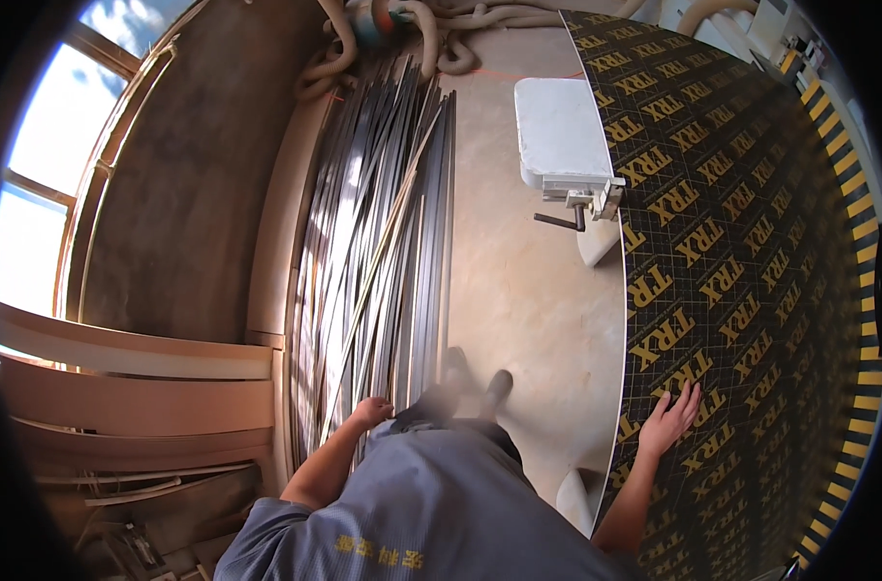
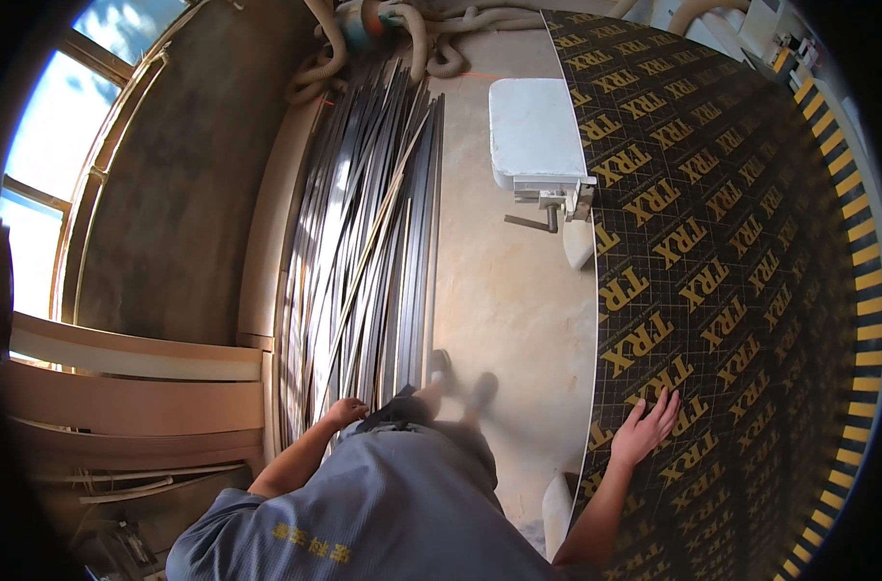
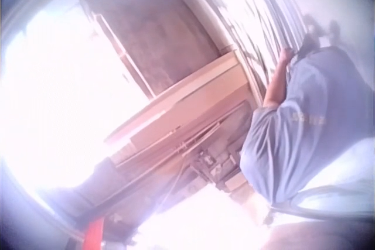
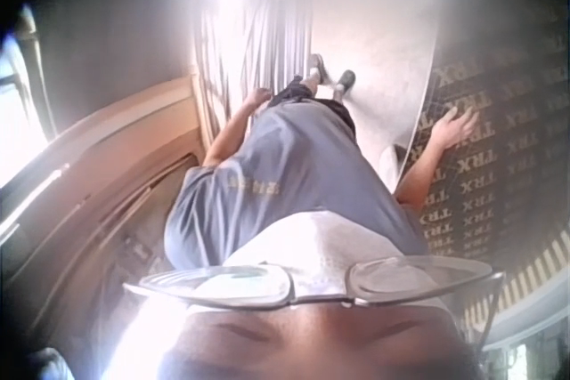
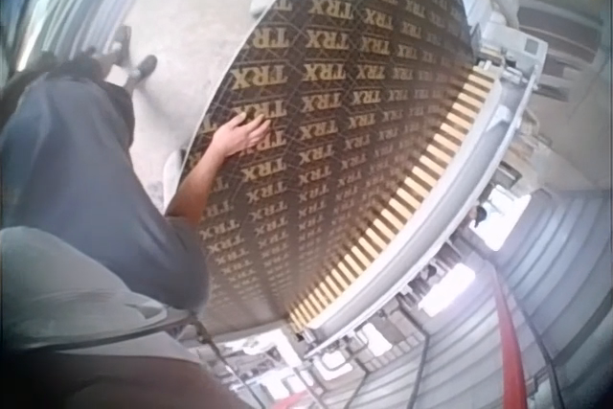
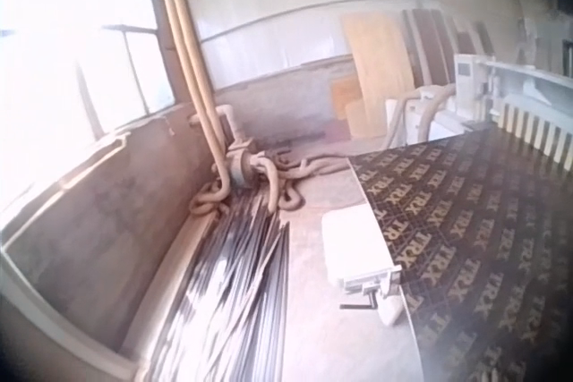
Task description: The person feeds a wood board into a large industrial cutting machine, walks to the side to retrieve cut strips, and repeats the process with more boards.
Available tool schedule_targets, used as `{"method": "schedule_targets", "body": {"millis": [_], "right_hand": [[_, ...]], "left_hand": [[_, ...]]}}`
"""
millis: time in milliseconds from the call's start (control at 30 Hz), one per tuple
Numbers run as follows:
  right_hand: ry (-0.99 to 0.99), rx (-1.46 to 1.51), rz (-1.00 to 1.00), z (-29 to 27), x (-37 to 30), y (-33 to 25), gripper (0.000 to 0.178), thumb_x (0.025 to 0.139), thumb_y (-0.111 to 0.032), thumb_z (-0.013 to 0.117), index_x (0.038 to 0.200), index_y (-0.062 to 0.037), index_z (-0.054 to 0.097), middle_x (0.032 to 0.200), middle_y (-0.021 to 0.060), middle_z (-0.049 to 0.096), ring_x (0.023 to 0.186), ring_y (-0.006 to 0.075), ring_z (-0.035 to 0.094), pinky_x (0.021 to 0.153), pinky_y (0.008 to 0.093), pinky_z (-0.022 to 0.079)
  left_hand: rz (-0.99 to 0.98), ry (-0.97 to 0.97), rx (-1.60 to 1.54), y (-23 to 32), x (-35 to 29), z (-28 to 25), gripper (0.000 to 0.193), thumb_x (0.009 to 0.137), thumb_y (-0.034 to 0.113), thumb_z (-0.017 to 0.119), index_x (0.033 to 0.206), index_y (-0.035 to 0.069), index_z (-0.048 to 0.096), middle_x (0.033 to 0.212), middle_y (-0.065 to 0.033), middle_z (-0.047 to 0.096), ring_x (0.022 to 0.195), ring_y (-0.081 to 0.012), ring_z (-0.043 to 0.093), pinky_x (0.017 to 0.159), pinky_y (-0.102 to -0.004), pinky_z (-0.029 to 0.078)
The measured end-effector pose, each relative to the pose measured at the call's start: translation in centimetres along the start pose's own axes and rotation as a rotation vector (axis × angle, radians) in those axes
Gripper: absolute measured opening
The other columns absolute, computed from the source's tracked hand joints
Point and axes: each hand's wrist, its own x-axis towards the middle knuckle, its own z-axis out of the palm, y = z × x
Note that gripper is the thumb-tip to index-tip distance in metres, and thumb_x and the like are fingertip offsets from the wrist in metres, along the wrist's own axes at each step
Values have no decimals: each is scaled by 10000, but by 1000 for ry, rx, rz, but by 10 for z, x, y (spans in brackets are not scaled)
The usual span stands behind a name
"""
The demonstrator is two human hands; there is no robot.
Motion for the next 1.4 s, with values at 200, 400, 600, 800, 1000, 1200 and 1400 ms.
{"method": "schedule_targets", "body": {"millis": [200,400,600,800,1000,1200,1400], "right_hand": [[-6,19,21,6,-3,5,467,1036,-265,508,1449,-50,485,1568,130,390,1440,360,352,1194,512,275],[40,70,12,-5,-1,4,459,1034,-254,515,1436,-34,490,1558,136,403,1438,365,350,1198,513,268],[-6,91,59,-1,-7,4,475,1020,-265,531,1446,-59,485,1575,135,368,1467,376,303,1214,516,233],[-64,26,92,-12,-16,-13,563,1031,-308,489,1520,-49,392,1636,164,275,1509,353,241,1246,496,172],[-151,-40,268,-43,-133,-14,692,924,-272,636,1510,-10,378,1635,222,246,1519,409,206,1241,543,145],[-182,-96,487,-65,-236,-35,796,918,-394,657,1551,-48,321,1619,185,294,1500,394,248,1218,516,204],[27,39,889,-24,-328,-89,887,827,-237,690,1593,-106,263,1658,201,173,1450,417,302,1197,523,281]], "left_hand": [[345,-20,665,-42,8,-21,342,932,329,617,1050,26,725,1095,-159,731,1023,-319,706,884,-407,555],[-9,-36,50,5,35,-21,251,939,217,641,1028,-7,709,975,-138,748,825,-242,739,755,-364,591],[197,-132,13,78,79,-6,342,952,328,626,1037,14,730,899,-110,760,779,-206,733,716,-353,583],[506,-292,177,226,98,16,349,977,327,611,1084,11,715,928,-109,752,812,-189,717,736,-335,576],[931,-556,197,404,115,68,367,1038,315,551,1120,-19,676,946,-123,724,811,-189,688,741,-337,567],[1308,-558,-90,540,24,93,191,996,69,588,1151,-17,659,952,-75,695,828,-143,663,785,-288,539],[1888,-255,167,634,18,165,308,916,71,670,1220,46,626,1206,-148,660,1083,-340,641,944,-434,512]]}}
